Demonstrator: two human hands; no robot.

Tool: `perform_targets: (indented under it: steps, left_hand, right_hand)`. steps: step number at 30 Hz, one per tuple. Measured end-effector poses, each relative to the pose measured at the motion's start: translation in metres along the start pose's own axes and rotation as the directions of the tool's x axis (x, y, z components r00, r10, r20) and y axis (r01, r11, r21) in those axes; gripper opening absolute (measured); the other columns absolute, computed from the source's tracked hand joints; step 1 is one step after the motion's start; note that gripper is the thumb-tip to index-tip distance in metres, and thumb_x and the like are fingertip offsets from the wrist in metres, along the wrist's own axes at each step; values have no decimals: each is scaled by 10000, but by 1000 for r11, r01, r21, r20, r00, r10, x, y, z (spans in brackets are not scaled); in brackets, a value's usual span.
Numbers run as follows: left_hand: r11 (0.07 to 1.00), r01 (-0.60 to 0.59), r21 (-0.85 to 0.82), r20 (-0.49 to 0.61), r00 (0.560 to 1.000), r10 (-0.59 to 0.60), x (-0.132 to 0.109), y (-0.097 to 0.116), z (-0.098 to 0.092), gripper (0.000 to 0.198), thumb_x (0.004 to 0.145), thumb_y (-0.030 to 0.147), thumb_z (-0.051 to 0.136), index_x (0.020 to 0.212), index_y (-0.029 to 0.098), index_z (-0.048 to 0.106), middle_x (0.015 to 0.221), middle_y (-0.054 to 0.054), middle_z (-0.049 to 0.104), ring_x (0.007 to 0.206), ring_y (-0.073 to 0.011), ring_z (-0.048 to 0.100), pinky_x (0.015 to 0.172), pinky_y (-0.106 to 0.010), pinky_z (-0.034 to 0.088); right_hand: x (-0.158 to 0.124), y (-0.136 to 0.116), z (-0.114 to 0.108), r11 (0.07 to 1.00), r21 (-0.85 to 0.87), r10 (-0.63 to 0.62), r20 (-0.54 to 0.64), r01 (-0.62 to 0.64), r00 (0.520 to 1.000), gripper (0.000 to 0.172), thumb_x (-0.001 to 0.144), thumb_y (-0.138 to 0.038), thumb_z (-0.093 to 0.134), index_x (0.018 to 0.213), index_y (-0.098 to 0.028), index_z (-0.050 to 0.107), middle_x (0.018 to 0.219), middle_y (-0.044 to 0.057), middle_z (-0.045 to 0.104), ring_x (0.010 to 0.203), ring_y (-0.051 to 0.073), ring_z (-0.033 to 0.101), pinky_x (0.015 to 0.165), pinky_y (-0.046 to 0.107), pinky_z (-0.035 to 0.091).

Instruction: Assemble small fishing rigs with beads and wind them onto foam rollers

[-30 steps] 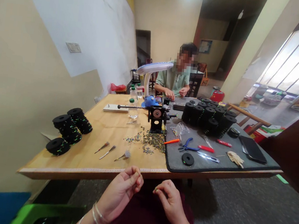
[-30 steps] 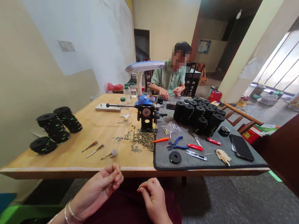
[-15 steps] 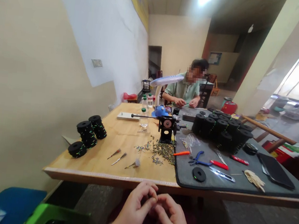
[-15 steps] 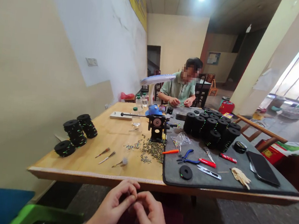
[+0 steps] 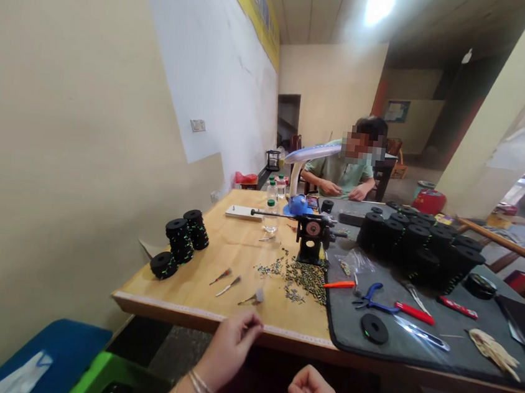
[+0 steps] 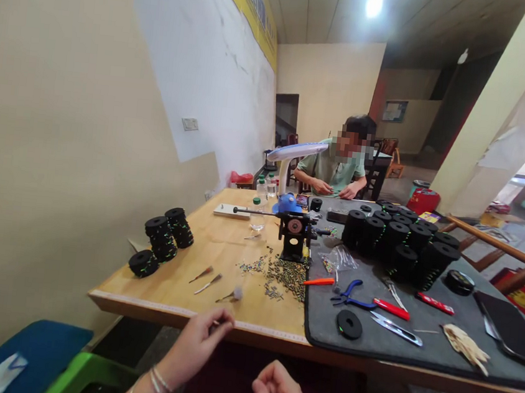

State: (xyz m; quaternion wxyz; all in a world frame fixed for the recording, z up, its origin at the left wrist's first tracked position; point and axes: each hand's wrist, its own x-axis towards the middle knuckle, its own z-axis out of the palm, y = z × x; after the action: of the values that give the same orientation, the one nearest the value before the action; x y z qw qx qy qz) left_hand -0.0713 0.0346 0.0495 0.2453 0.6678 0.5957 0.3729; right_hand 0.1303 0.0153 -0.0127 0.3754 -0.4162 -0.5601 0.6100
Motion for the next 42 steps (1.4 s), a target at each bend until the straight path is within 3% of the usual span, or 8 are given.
perform_targets:
  steps: [4, 12, 16, 18, 20, 23, 29, 42]
  left_hand:
    - [923, 114, 368, -229, 973, -29, 34, -39, -26, 143, 817, 168, 478, 895, 177, 598, 931, -84, 646, 923, -226, 580, 836, -338, 426]
    - [921, 190, 340, -253, 962, -105, 70, -70, -30, 219, 781, 78, 456, 949, 141, 582, 902, -126, 640, 950, -257, 575, 865, -381, 408]
    - [967, 157, 201, -204, 972, -115, 45, -55, -29, 153, 821, 177, 427, 896, 165, 560, 856, -76, 633, 822, -208, 608, 747, -316, 464]
    - [980, 188, -72, -102, 976, -194, 22, -42, -21, 96, 803, 236, 466, 828, 175, 536, 700, -13, 599, 613, -159, 579, 559, -250, 452]
    - [860, 294, -416, 72, 954, -291, -3, -28, -7, 86, 751, 257, 541, 761, 176, 515, 594, 34, 550, 491, -112, 507, 480, -211, 401]
    - [653, 431, -623, 235, 899, -369, -34, -11, 21, 136, 717, 257, 606, 712, 172, 499, 547, 47, 546, 450, -73, 452, 455, -181, 363]
    - [492, 513, -703, 355, 853, -382, -50, -1, 58, 214, 697, 295, 672, 707, 169, 499, 606, 27, 574, 500, -80, 494, 456, -182, 391]
    - [661, 442, -606, 348, 895, -280, -51, 1, 68, 317, 687, 410, 699, 680, 154, 512, 568, 47, 523, 448, -72, 488, 461, -196, 396]
  right_hand:
    - [3, 6, 1, 978, 193, 78, -16, -74, 997, 482, 664, -652, 606, 644, -220, 394, 376, -148, 242, 320, 32, 173, 349, 170, 134]
    - [3, 9, 2, 951, 301, 96, -64, -72, 993, 504, 655, -672, 619, 676, -199, 445, 305, -152, 263, 289, 23, 153, 350, 171, 92]
    - [0, 9, 3, 937, 343, 99, -94, -61, 991, 475, 676, -638, 630, 686, -200, 448, 300, -151, 270, 291, 25, 133, 351, 182, 81]
    - [-2, 7, 6, 936, 347, 99, -105, -57, 990, 457, 693, -618, 628, 692, -198, 450, 303, -152, 274, 294, 27, 136, 353, 183, 85]
    - [-3, 4, 10, 939, 339, 91, -109, -49, 990, 427, 724, -584, 622, 704, -192, 455, 311, -152, 287, 301, 26, 147, 360, 179, 90]
    - [-5, -1, 16, 949, 308, 93, -88, -61, 992, 412, 738, -566, 615, 706, -188, 455, 314, -147, 319, 297, 24, 171, 358, 171, 92]
    - [-4, -4, 20, 971, 210, 134, -98, -111, 986, 429, 714, -591, 601, 680, -190, 453, 306, -132, 375, 275, 29, 230, 345, 160, 148]
    - [-4, 6, 18, 993, 102, 66, -154, -51, 986, 381, 749, -548, 583, 687, -189, 470, 344, -115, 410, 294, 46, 306, 346, 160, 212]
